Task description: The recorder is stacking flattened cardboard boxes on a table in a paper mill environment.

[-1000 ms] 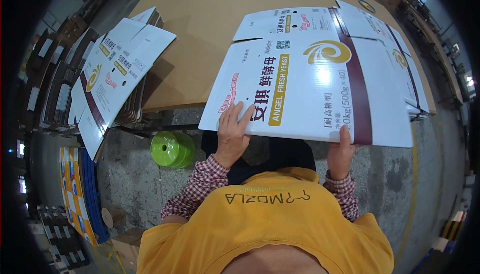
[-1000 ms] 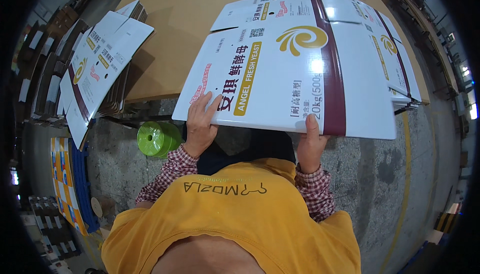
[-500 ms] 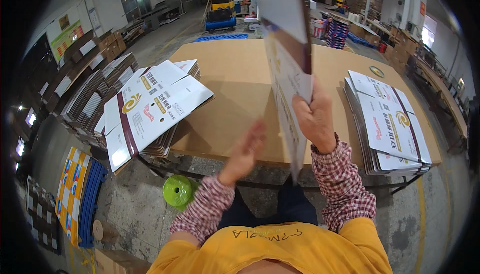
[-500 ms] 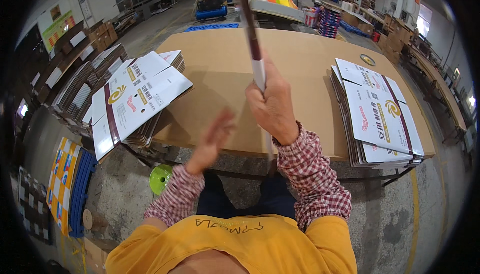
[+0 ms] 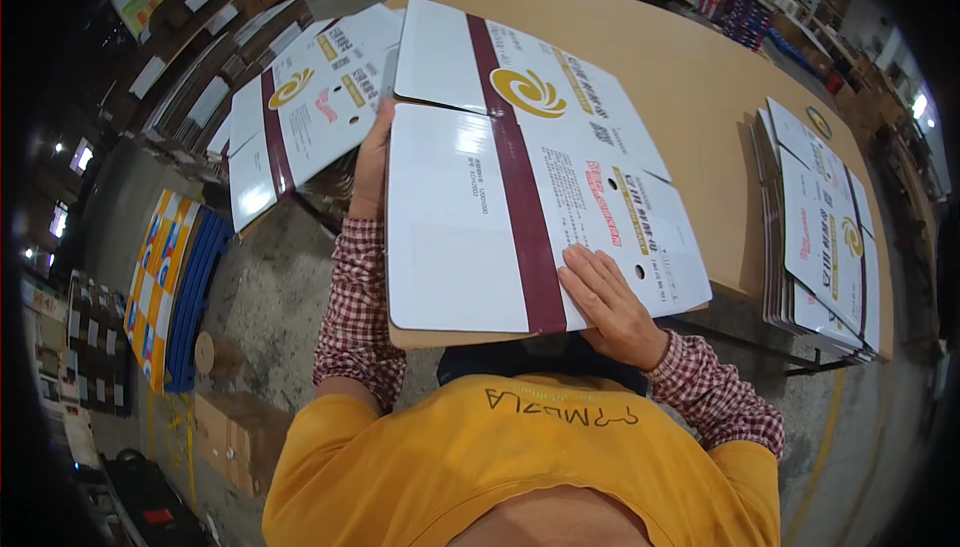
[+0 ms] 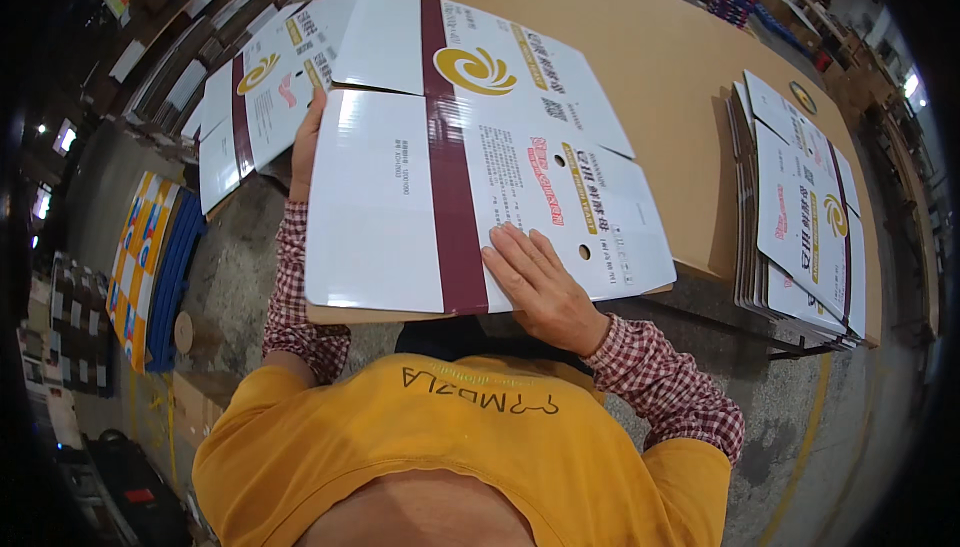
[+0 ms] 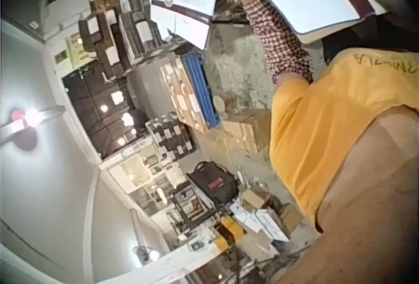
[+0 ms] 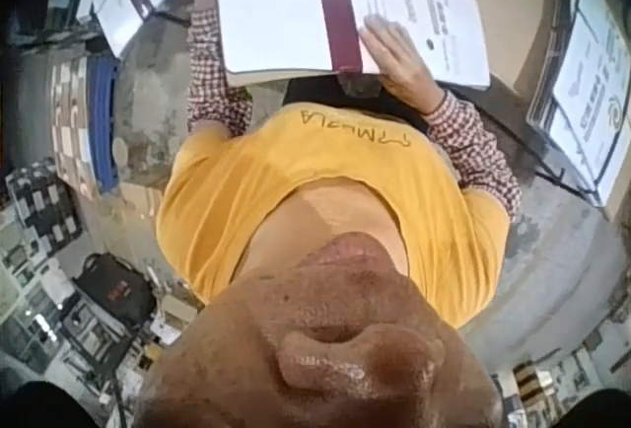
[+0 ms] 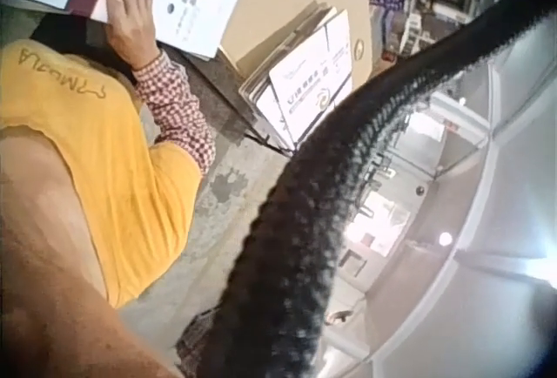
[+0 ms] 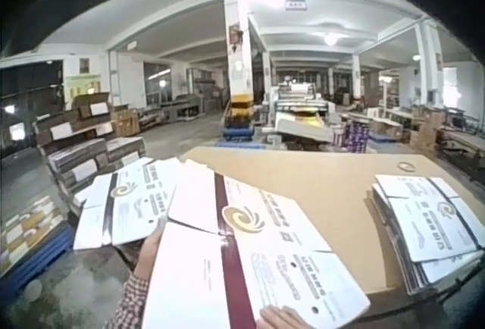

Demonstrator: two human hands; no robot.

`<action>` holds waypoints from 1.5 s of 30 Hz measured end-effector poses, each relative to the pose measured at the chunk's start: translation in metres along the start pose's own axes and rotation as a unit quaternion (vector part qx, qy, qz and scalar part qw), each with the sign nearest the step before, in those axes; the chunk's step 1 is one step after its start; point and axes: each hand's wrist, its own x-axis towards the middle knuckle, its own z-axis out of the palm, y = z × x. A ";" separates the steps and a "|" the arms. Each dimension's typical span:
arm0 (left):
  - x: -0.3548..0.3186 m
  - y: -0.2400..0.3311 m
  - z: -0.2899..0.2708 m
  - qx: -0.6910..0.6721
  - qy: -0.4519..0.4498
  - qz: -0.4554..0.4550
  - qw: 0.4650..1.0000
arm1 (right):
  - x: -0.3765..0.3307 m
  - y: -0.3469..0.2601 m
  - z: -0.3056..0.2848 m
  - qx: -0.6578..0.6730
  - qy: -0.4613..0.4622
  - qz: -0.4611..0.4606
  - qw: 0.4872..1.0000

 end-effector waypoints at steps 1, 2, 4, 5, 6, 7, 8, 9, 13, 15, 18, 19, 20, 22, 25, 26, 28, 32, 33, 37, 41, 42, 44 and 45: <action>-0.006 -0.008 -0.014 -0.002 0.008 -0.003 1.000 | -0.003 -0.001 0.003 0.016 -0.021 0.019 0.999; -0.011 -0.016 -0.026 0.062 0.097 0.020 0.993 | -0.006 -0.002 0.007 0.031 -0.041 0.038 0.998; -0.013 -0.025 -0.040 0.124 0.174 0.033 0.976 | -0.013 -0.002 0.016 0.027 -0.049 0.061 0.997; -0.018 -0.026 -0.046 0.244 0.150 0.067 0.956 | -0.014 -0.002 0.019 0.002 -0.045 0.054 0.998; -0.016 -0.033 -0.050 0.352 0.113 0.096 0.924 | -0.017 0.000 0.019 -0.029 -0.041 0.058 0.997; -0.014 -0.035 -0.034 0.154 0.128 0.046 0.979 | -0.017 -0.001 0.015 -0.033 -0.033 0.075 0.996; -0.011 -0.032 -0.016 0.120 0.164 0.003 0.979 | -0.017 -0.001 0.012 -0.046 -0.018 0.090 0.995; -0.004 -0.035 -0.007 0.124 0.158 -0.010 0.980 | -0.020 0.002 0.009 -0.061 0.002 0.104 0.993; 0.011 -0.047 -0.011 0.428 0.159 -0.006 0.890 | -0.032 0.005 0.011 -0.092 0.015 0.180 0.979; 0.008 -0.039 -0.040 0.372 0.152 -0.024 0.915 | -0.026 0.009 0.021 -0.104 0.031 0.196 0.975; 0.020 -0.018 -0.076 0.196 0.072 -0.175 0.962 | -0.010 0.002 0.034 -0.175 0.075 0.189 0.963; 0.025 -0.030 -0.071 0.191 0.050 -0.186 0.962 | -0.015 -0.002 0.034 -0.191 0.079 0.206 0.956; 0.029 -0.041 -0.066 0.172 0.111 -0.215 0.955 | -0.021 -0.006 0.035 -0.201 0.065 0.236 0.949; 0.034 -0.044 -0.068 0.161 0.168 -0.243 0.942 | -0.020 -0.008 0.041 -0.210 0.060 0.266 0.939; 0.040 -0.043 -0.095 0.279 0.248 -0.240 0.896 | -0.014 -0.005 0.050 -0.184 0.070 0.271 0.942; 0.036 -0.037 -0.109 0.286 0.250 -0.245 0.892 | -0.010 -0.003 0.052 -0.178 0.074 0.276 0.942; 0.043 -0.035 -0.117 0.518 0.190 -0.171 0.816 | -0.010 0.003 0.055 -0.105 0.079 0.278 0.952; 0.055 -0.035 -0.115 0.633 0.191 -0.227 0.715 | -0.018 0.020 0.058 0.024 0.061 0.249 0.966; 0.053 -0.034 -0.111 0.668 0.169 -0.209 0.694 | -0.021 0.019 0.050 0.056 0.050 0.244 0.967; 0.083 -0.069 -0.023 0.903 -0.030 -0.147 0.403 | -0.023 0.020 0.022 0.177 0.000 0.263 0.948; 0.106 -0.148 0.042 0.825 -0.145 -0.010 0.546 | -0.032 0.007 -0.011 0.246 0.060 0.351 0.901; 0.105 -0.168 0.046 0.800 -0.197 -0.017 0.566 | -0.038 0.006 -0.019 0.231 0.069 0.379 0.894; 0.089 -0.196 0.041 0.765 -0.241 -0.012 0.597 | -0.048 0.008 -0.027 0.219 0.050 0.408 0.885; 0.081 -0.208 0.028 0.741 -0.264 -0.012 0.617 | -0.056 0.005 -0.032 0.210 0.059 0.443 0.870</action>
